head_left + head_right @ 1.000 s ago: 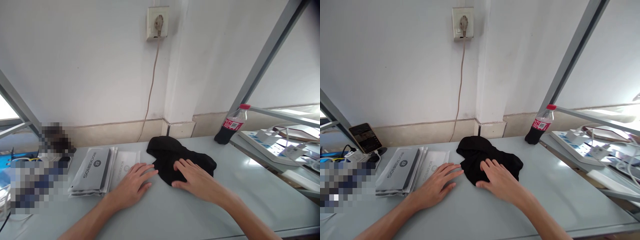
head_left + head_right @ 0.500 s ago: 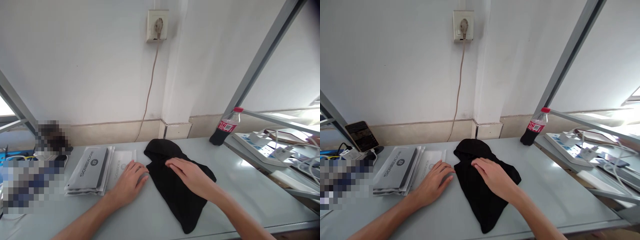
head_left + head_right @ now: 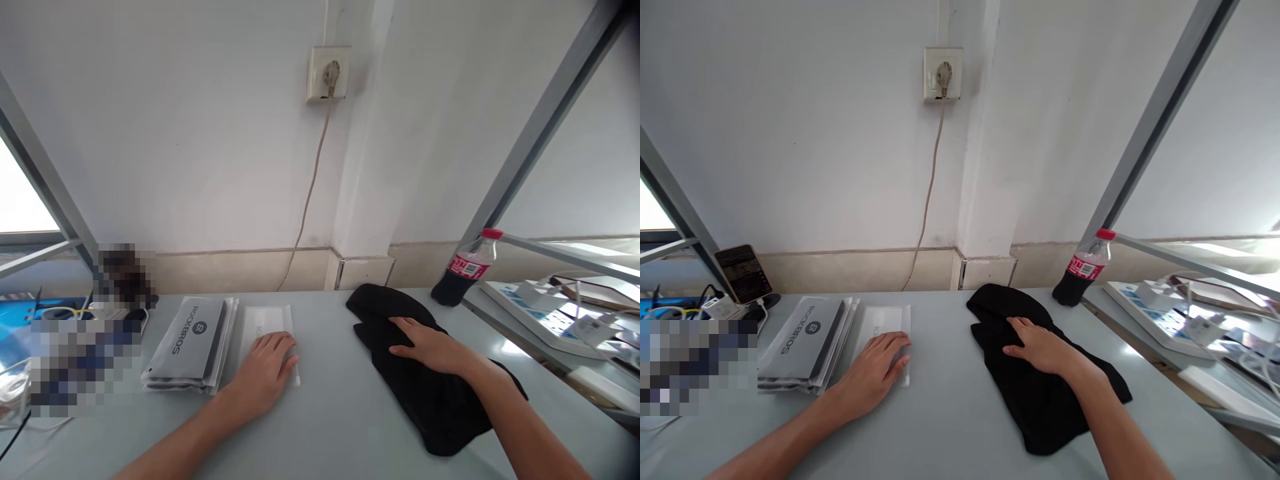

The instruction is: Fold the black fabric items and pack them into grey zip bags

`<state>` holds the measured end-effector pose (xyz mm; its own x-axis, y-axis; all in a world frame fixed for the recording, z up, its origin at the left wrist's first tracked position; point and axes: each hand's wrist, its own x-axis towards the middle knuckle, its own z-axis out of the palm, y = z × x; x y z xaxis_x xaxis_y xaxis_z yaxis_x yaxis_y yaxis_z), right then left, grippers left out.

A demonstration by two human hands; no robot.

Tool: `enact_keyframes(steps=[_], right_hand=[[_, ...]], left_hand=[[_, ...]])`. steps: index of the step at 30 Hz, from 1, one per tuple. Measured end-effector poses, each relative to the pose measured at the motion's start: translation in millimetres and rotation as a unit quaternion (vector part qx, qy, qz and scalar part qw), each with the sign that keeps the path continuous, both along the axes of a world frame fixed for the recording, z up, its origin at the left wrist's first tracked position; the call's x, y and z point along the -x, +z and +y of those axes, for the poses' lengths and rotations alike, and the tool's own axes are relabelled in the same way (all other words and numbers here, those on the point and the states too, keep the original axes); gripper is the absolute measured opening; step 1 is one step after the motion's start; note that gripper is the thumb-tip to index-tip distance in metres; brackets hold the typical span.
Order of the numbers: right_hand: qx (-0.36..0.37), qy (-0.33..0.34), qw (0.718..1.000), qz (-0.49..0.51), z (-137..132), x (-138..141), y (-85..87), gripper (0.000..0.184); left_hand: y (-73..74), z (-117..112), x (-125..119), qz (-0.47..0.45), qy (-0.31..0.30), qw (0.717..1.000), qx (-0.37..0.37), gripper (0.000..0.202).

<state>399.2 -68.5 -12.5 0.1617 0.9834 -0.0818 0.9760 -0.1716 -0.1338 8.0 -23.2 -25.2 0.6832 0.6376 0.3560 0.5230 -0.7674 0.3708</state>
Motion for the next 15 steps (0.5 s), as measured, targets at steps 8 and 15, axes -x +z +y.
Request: enact_keyframes(steps=[8,15], right_hand=[[-0.072,0.181,0.977,0.085,23.9,100.4,62.3,0.047],[-0.097,0.203,0.966,0.124,43.0,181.2,29.6,0.04]], left_hand=[[14.1,-2.0,-1.6,-0.077,-0.018,0.996,0.041,0.032],[68.3,30.4,41.0,-0.079,0.089,0.986,0.119,0.029]])
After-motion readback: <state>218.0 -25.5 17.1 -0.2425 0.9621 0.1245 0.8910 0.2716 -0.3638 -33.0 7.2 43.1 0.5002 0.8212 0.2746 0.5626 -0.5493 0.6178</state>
